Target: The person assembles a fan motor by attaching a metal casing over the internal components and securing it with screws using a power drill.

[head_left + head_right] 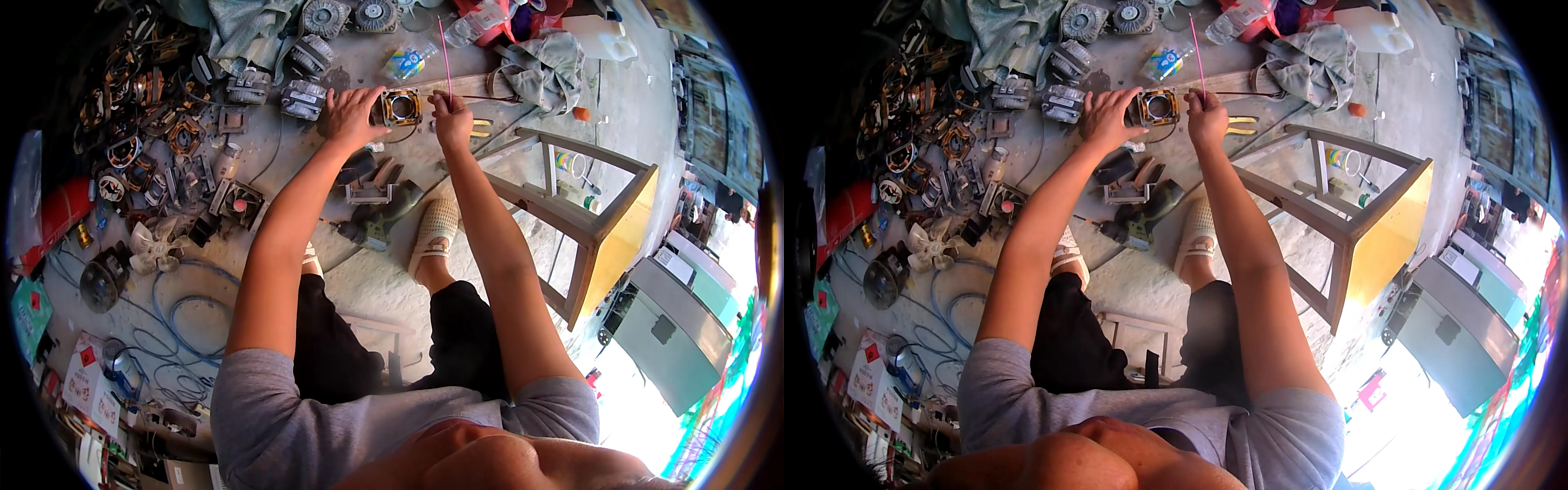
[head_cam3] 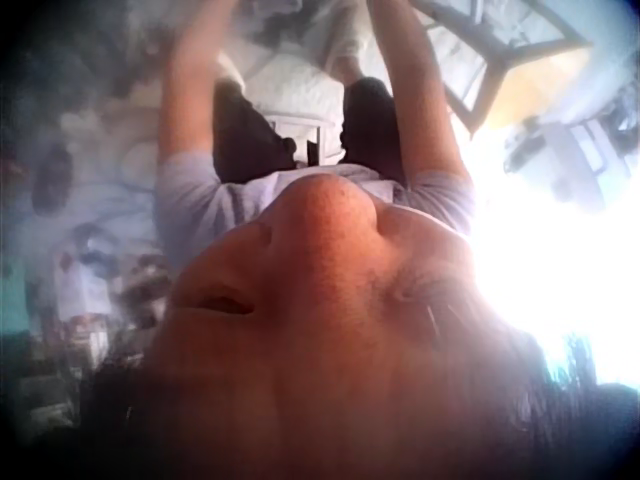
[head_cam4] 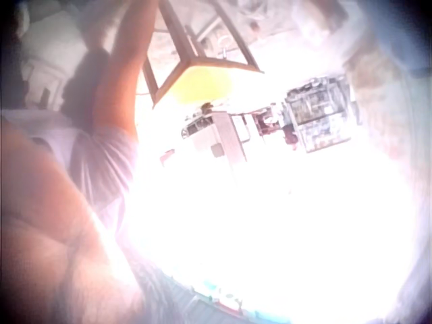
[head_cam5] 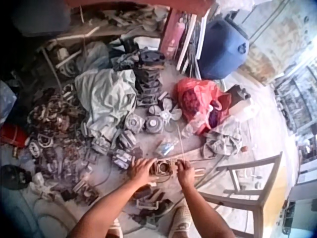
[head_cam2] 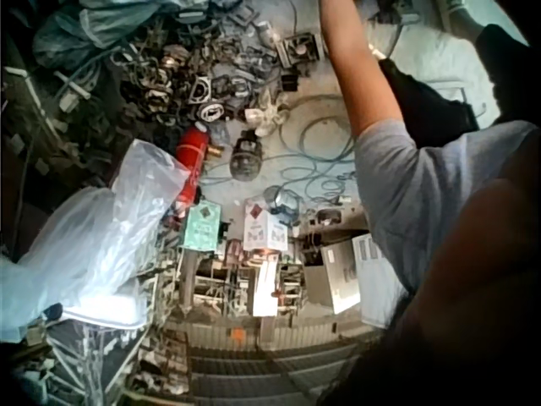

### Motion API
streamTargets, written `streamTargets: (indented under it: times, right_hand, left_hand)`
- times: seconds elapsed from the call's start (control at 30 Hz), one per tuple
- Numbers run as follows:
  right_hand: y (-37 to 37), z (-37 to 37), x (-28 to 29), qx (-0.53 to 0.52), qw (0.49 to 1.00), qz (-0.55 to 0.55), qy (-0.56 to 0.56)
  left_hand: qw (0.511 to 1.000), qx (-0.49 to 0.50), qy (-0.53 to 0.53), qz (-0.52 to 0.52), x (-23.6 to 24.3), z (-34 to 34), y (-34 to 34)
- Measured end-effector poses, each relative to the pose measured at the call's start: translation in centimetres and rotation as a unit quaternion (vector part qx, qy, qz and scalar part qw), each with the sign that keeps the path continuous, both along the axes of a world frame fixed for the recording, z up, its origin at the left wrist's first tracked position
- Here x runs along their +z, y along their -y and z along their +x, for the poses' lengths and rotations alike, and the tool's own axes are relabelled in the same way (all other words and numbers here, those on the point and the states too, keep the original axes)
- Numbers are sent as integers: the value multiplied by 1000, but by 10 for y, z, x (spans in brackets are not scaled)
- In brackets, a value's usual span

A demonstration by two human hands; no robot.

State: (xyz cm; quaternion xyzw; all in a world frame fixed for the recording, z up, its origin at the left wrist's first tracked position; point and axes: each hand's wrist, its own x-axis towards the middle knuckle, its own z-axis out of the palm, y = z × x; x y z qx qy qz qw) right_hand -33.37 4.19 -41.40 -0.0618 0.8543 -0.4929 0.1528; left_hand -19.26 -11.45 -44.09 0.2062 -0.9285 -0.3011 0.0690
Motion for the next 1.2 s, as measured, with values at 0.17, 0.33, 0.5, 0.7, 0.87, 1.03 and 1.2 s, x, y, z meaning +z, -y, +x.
streamTargets:
  times: [0.17, 0.33, 0.5, 0.7, 0.87, 1.03, 1.2]
  right_hand:
    - [5, 7, 7, 7, 1000, 17, 10]
    - [8, 7, 0, -4, 999, 7, -34]
    - [10, 8, 2, 7, 994, 89, -65]
    - [9, 10, -1, 20, 988, 130, -76]
    - [10, 14, -1, 39, 975, 176, -129]
    - [11, 15, -2, 60, 968, 191, -150]
    - [13, 12, -8, 58, 964, 220, -139]
  left_hand:
    - [1000, -1, -20, 3, -4, 2, 3]
    - [1000, -2, -20, 5, 1, 1, 1]
    - [1000, 3, -16, 10, 0, 2, 0]
    - [1000, 7, -16, 10, 1, 2, 0]
    - [1000, 9, -6, 10, 2, 2, 0]
    - [1000, 13, 1, 10, -2, 3, -2]
    - [1000, 7, 29, 9, 4, 2, -2]
